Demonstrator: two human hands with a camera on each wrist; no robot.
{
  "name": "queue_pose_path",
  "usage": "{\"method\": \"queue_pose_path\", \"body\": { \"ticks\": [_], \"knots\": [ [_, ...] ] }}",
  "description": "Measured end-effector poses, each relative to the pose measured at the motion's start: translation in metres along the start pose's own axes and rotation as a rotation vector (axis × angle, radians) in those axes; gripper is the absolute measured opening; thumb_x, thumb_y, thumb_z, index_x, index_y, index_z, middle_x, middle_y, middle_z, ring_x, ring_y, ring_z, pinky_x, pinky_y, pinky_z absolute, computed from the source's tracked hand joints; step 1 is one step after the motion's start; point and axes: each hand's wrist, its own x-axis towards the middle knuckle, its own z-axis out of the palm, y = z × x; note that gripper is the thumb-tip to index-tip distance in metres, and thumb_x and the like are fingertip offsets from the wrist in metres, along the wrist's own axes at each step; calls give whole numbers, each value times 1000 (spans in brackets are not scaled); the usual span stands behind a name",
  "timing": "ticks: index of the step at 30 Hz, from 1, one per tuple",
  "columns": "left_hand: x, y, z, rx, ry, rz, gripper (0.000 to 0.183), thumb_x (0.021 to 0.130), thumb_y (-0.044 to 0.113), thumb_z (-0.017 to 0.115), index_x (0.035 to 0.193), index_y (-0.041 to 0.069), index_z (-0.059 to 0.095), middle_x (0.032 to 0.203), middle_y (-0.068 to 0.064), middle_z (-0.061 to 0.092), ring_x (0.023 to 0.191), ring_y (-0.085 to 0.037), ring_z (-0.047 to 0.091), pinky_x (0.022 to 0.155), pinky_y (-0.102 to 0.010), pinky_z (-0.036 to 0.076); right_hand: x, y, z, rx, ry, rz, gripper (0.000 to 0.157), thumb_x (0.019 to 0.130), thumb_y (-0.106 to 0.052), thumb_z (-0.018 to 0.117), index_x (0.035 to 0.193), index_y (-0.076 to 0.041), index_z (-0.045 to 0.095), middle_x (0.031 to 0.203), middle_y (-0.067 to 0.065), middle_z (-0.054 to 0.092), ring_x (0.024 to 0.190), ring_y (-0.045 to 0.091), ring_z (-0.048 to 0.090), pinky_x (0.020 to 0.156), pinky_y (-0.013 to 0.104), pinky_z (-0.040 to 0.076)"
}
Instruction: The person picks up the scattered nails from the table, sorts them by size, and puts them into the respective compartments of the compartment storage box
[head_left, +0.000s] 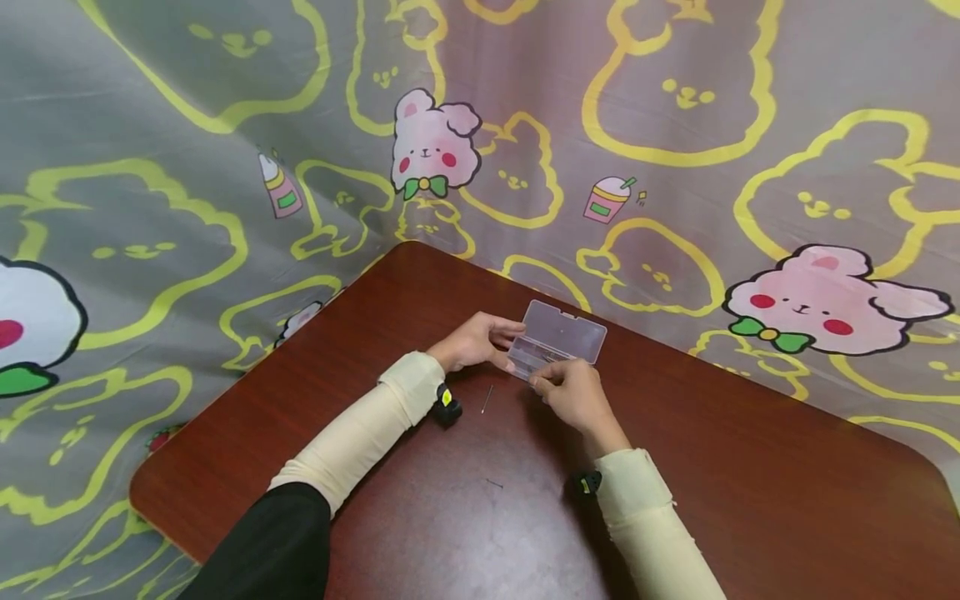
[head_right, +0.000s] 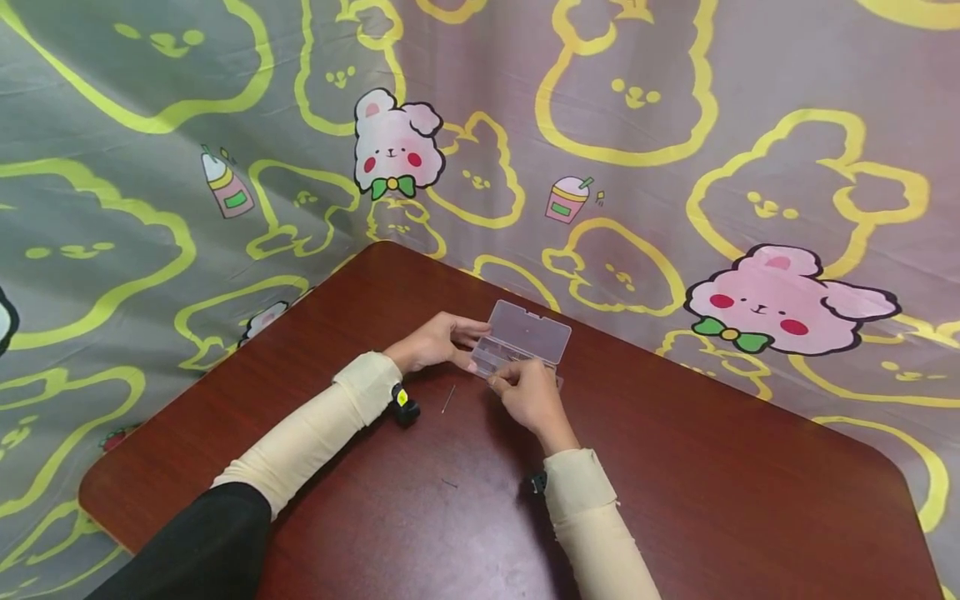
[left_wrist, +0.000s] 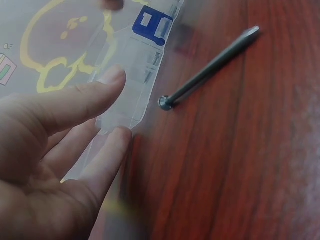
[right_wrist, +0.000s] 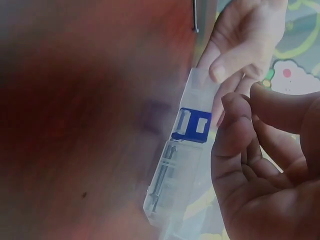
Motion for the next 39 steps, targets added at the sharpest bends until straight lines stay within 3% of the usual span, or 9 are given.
{"method": "queue_pose_path", "body": {
  "ticks": [12,23,29,39],
  "knots": [
    [0,-1,1,-1,-7,10,81,72,-9,86,145,4,54,143,-9,57,123,-26,58,88,-32,56,-38,-7,4,26,-158,-59,9,92,-11,74,88,-7,80,69,3,69,60,12,61,52,29,48],
    [-4,2,-1,3,-4,-9,80,73,-8,86,145,7,54,144,-9,56,125,-28,57,88,-32,57,-67,-12,26,-28,-256,-170,9,88,-11,79,80,-16,79,75,-13,70,64,2,56,57,24,47],
    [-4,2,-2,11,-7,-30,81,73,-6,87,146,7,54,144,-7,56,125,-27,57,88,-31,56,-76,-15,31,-72,-286,-225,11,87,-10,79,78,-17,78,73,-16,69,67,0,60,60,24,50],
    [-1,9,-2,10,-2,-37,81,72,-9,86,145,4,54,143,-9,57,124,-29,58,88,-32,57,-81,-23,30,-169,-293,-271,20,82,-17,85,69,-22,70,66,-19,63,59,-1,52,56,24,45]
  ]
}}
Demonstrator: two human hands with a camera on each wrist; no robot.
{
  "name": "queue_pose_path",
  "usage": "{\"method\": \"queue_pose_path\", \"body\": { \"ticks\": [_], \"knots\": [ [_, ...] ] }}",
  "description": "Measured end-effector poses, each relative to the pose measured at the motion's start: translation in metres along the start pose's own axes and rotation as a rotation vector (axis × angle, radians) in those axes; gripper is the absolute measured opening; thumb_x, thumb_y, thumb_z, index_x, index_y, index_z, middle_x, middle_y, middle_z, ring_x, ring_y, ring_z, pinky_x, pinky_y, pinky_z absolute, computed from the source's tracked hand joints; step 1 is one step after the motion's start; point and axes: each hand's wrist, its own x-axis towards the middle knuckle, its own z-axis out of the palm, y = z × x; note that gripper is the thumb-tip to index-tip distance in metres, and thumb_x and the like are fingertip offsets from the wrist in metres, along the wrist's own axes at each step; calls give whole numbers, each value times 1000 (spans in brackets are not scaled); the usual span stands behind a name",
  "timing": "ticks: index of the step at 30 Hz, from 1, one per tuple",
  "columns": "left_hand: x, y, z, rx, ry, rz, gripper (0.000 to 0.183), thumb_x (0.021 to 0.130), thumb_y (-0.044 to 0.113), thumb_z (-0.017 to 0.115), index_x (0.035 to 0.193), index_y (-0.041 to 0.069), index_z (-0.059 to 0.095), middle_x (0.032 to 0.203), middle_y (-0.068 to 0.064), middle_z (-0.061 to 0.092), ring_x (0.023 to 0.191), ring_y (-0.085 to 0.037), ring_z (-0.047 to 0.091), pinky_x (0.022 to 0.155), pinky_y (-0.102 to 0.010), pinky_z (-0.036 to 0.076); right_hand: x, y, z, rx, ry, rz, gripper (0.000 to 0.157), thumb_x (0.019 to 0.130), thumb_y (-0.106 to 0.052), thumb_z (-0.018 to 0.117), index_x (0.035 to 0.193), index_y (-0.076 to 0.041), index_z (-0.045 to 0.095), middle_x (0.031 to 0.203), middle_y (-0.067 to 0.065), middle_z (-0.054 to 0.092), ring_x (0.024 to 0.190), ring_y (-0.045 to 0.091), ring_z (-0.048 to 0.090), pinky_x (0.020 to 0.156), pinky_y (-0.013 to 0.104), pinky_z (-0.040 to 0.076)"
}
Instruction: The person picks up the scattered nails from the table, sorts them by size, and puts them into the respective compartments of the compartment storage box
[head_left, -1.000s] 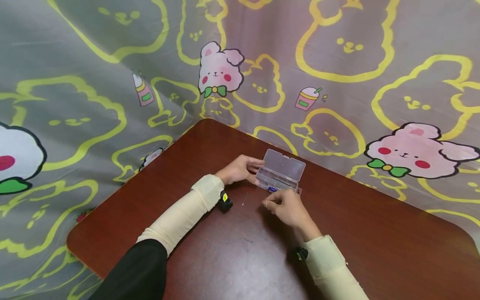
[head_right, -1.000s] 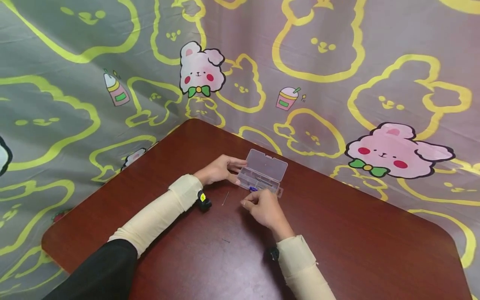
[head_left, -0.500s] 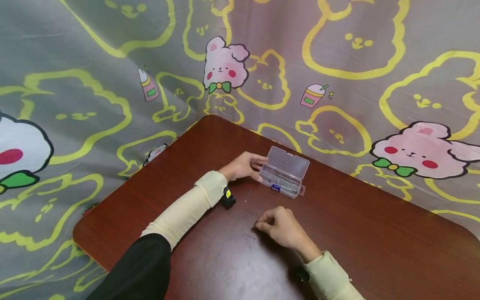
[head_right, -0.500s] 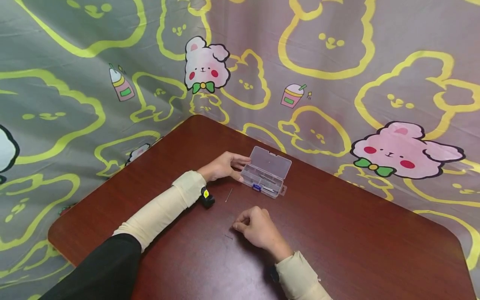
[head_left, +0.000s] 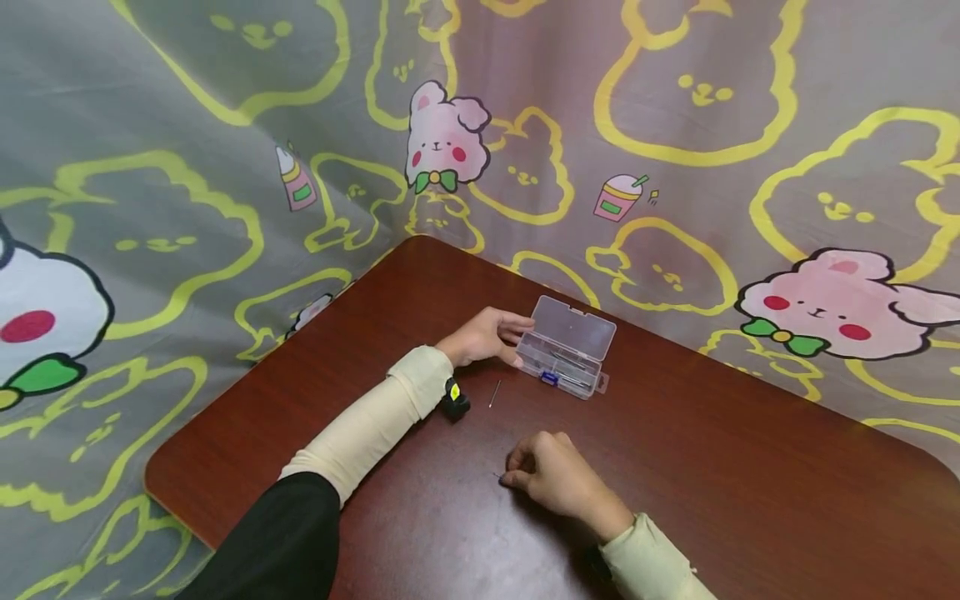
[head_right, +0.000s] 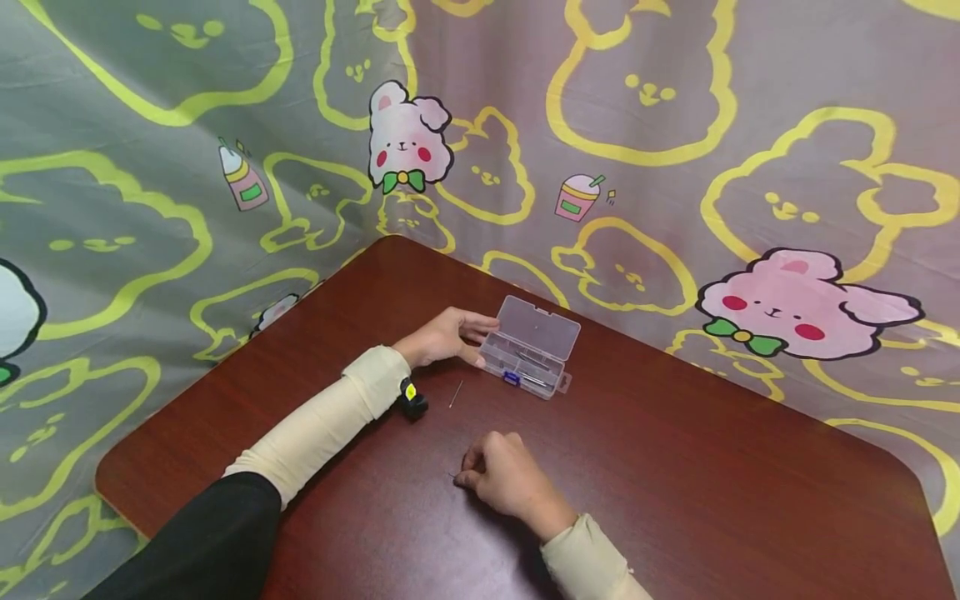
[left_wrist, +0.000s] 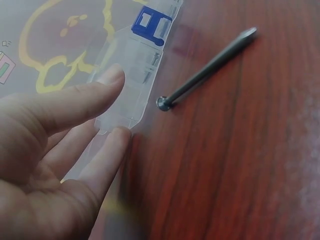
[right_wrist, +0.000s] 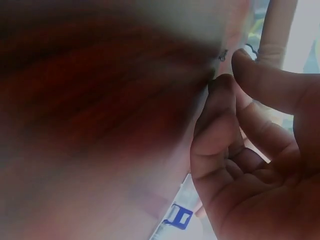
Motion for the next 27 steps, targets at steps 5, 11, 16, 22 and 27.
{"method": "queue_pose_path", "body": {
  "ticks": [5,11,16,22,27],
  "knots": [
    [0,-3,0,-2,-3,6,81,72,-9,87,144,5,55,143,-9,57,124,-28,58,89,-32,56,1,-3,4,-30,-37,-26,26,80,-15,85,66,-21,64,64,-18,58,58,1,49,55,25,44],
    [0,-4,0,1,-11,16,80,72,-8,87,144,5,55,143,-9,57,124,-29,57,89,-32,56,1,-5,6,-61,-90,-42,25,84,-12,81,68,-18,63,61,-16,54,57,3,51,53,26,44],
    [1,-4,-1,3,-7,17,80,72,-9,87,144,4,55,142,-9,57,124,-29,57,87,-32,57,0,-7,8,-84,-107,-48,24,89,-9,76,71,-17,62,65,-12,54,59,5,51,54,27,47],
    [2,-6,-2,9,-5,28,80,71,-7,87,144,5,55,142,-9,58,124,-28,58,89,-32,56,-1,-6,6,-57,-31,-61,22,90,-6,74,76,-15,60,67,-10,54,61,5,49,55,26,45],
    [0,-5,-1,10,-14,19,80,72,-7,87,144,6,55,142,-8,58,124,-28,58,89,-32,56,1,-4,0,-18,30,-63,20,87,-3,76,80,-14,61,72,-9,59,66,5,54,59,25,48]
  ]
}}
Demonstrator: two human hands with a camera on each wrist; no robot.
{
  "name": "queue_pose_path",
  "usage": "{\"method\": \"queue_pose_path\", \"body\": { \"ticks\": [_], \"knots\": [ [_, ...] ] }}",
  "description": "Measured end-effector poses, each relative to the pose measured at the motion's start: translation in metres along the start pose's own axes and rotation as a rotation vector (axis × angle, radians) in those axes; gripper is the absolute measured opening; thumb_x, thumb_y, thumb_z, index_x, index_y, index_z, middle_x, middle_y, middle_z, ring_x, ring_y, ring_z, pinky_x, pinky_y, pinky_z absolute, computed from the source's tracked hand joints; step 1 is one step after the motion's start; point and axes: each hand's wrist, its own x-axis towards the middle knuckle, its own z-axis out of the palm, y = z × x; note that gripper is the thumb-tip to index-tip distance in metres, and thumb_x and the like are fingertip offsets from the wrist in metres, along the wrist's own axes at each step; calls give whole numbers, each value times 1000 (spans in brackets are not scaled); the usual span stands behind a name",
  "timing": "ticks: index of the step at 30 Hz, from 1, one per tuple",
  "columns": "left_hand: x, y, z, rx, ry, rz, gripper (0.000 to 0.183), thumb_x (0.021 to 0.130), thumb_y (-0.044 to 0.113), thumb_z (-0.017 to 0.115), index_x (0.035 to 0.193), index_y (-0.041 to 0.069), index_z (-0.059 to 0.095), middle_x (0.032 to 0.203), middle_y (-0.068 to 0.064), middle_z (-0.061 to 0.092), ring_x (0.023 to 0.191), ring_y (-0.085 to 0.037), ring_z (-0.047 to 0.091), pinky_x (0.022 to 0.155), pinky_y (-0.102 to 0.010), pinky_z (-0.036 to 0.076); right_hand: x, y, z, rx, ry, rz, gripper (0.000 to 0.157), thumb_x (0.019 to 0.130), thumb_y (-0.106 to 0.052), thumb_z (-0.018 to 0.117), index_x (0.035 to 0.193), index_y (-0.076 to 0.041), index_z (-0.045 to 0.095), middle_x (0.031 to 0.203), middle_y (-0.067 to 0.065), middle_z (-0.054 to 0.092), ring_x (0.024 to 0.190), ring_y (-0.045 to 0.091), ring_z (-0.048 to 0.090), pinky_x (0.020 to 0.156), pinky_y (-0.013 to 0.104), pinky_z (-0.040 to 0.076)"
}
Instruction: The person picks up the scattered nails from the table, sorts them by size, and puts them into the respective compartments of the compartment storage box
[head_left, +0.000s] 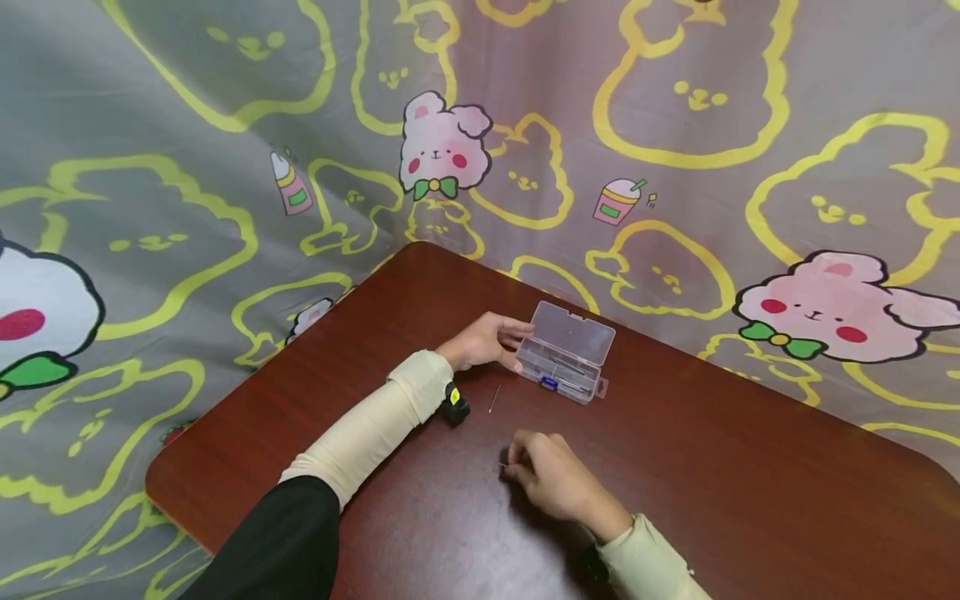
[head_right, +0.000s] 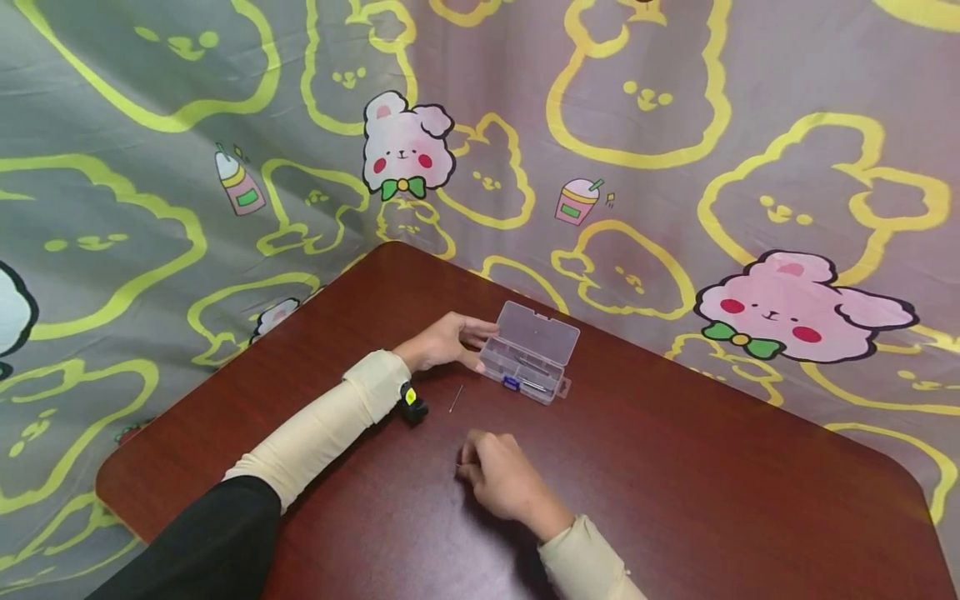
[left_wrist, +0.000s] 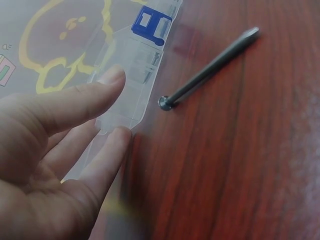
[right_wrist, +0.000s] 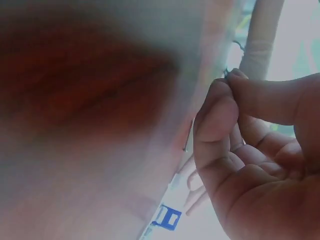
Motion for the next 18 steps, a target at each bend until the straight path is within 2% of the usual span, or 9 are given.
{"method": "queue_pose_path", "body": {
  "ticks": [7,14,18],
  "knots": [
    [-2,0,1,12,1,-5,80,73,-8,85,146,6,54,144,-8,56,125,-27,57,89,-31,56,7,6,-12,89,62,39,10,87,0,76,84,-8,71,74,-7,66,66,3,58,59,24,50],
    [-2,1,1,3,2,-11,80,74,-8,85,146,7,53,145,-7,55,126,-27,56,88,-31,56,19,19,-23,91,216,161,15,89,4,73,82,-10,73,66,-8,61,61,5,55,57,26,48],
    [-2,1,1,-1,4,-9,80,74,-8,85,146,6,54,145,-7,55,126,-27,56,88,-31,56,29,28,-25,100,268,206,14,90,3,72,82,-8,74,66,-5,62,62,8,56,57,28,48]
  ]
}}
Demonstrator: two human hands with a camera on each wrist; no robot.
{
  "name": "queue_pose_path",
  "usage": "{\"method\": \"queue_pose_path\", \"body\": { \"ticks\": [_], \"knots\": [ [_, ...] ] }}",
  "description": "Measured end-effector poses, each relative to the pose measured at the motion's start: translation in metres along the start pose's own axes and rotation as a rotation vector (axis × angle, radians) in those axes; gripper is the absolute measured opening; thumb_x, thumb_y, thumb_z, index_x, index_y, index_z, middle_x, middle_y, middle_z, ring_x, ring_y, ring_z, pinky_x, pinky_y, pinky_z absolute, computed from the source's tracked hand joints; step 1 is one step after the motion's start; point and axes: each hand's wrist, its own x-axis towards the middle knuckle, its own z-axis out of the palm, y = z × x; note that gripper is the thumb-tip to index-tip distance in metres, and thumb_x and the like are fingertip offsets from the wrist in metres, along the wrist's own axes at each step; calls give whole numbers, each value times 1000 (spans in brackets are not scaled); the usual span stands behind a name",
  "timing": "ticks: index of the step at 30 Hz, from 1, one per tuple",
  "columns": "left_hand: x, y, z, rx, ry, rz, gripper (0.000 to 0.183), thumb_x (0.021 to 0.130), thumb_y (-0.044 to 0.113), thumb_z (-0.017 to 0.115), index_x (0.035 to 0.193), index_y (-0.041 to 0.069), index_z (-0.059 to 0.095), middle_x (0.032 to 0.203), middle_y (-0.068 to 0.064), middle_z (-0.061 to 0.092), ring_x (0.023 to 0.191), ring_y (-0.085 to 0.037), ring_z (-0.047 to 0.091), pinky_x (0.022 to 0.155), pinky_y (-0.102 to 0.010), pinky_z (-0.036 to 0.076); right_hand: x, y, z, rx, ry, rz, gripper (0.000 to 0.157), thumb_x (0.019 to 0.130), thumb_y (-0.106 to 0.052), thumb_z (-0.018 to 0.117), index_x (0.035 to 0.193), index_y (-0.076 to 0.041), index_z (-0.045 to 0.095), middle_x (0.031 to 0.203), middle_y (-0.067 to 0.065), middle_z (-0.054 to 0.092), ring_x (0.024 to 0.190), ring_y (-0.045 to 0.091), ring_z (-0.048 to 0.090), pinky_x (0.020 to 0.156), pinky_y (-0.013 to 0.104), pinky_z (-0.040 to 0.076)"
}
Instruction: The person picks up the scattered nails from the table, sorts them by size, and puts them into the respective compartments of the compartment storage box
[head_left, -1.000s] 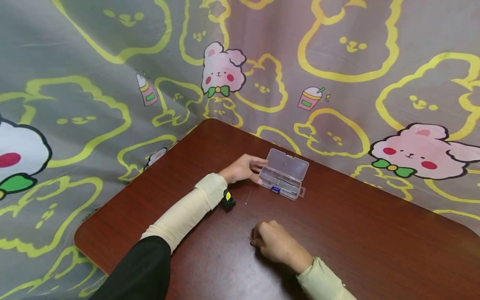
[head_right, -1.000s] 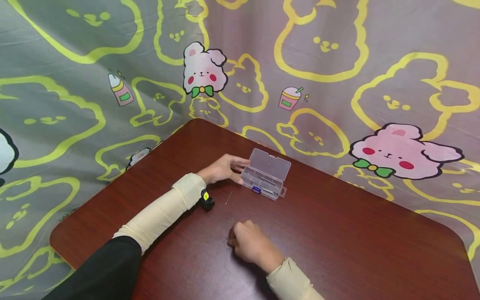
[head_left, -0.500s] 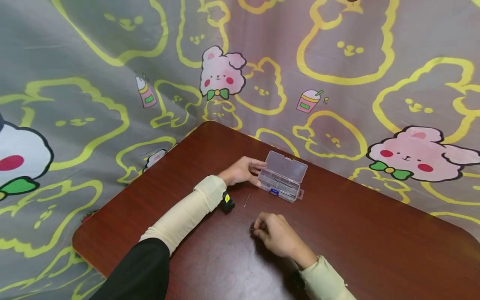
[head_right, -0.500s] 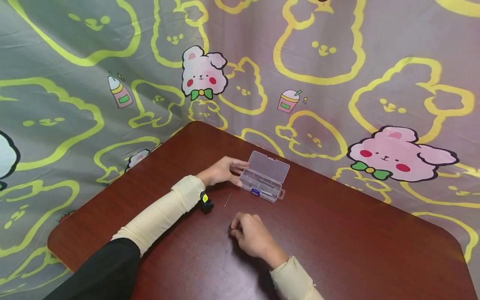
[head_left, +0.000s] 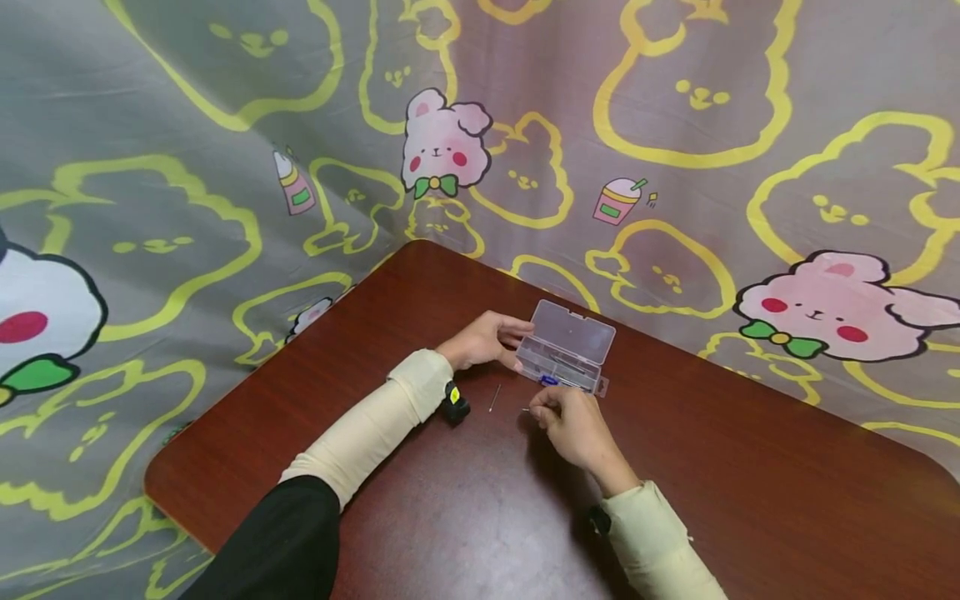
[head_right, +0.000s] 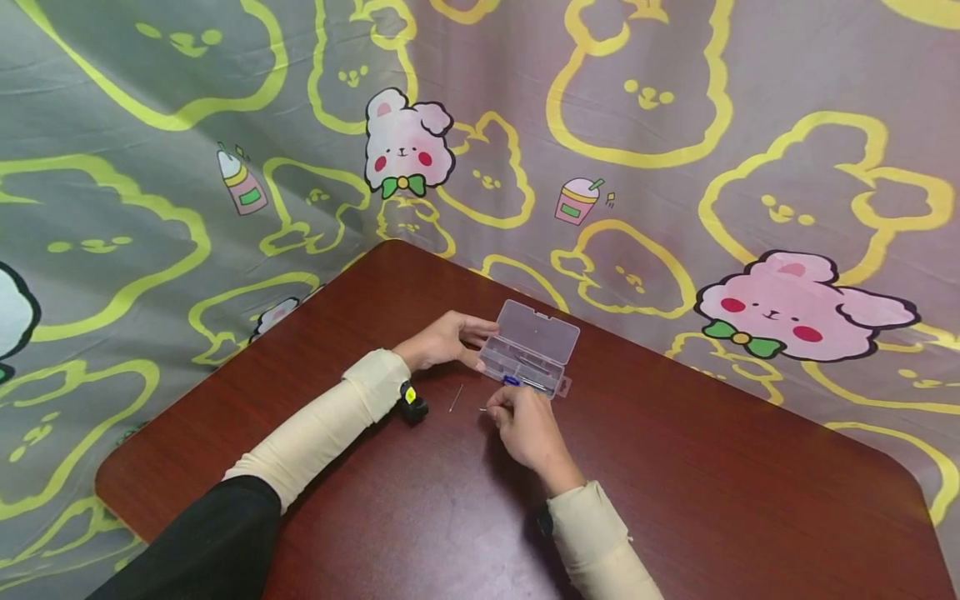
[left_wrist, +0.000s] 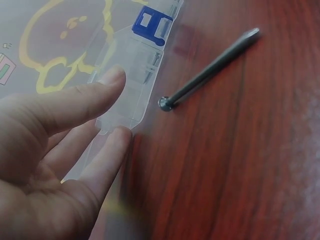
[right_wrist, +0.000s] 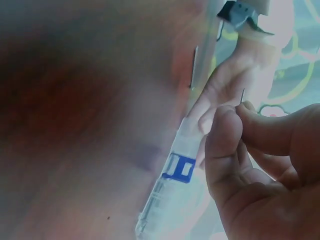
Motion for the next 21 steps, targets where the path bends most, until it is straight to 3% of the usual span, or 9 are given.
{"method": "queue_pose_path", "body": {
  "ticks": [14,21],
  "knots": [
    [0,1,-1,-3,8,13,79,73,-10,85,145,5,55,144,-8,56,124,-27,58,89,-32,56,39,10,-3,-46,88,26,9,93,-1,69,88,-4,77,69,0,68,66,14,60,62,32,50],
    [1,0,0,-10,4,11,79,73,-11,85,144,3,54,144,-10,56,124,-28,58,88,-32,57,54,16,-3,-83,89,72,11,95,-6,68,90,-4,78,74,1,70,67,18,59,62,35,49]
  ]
}}
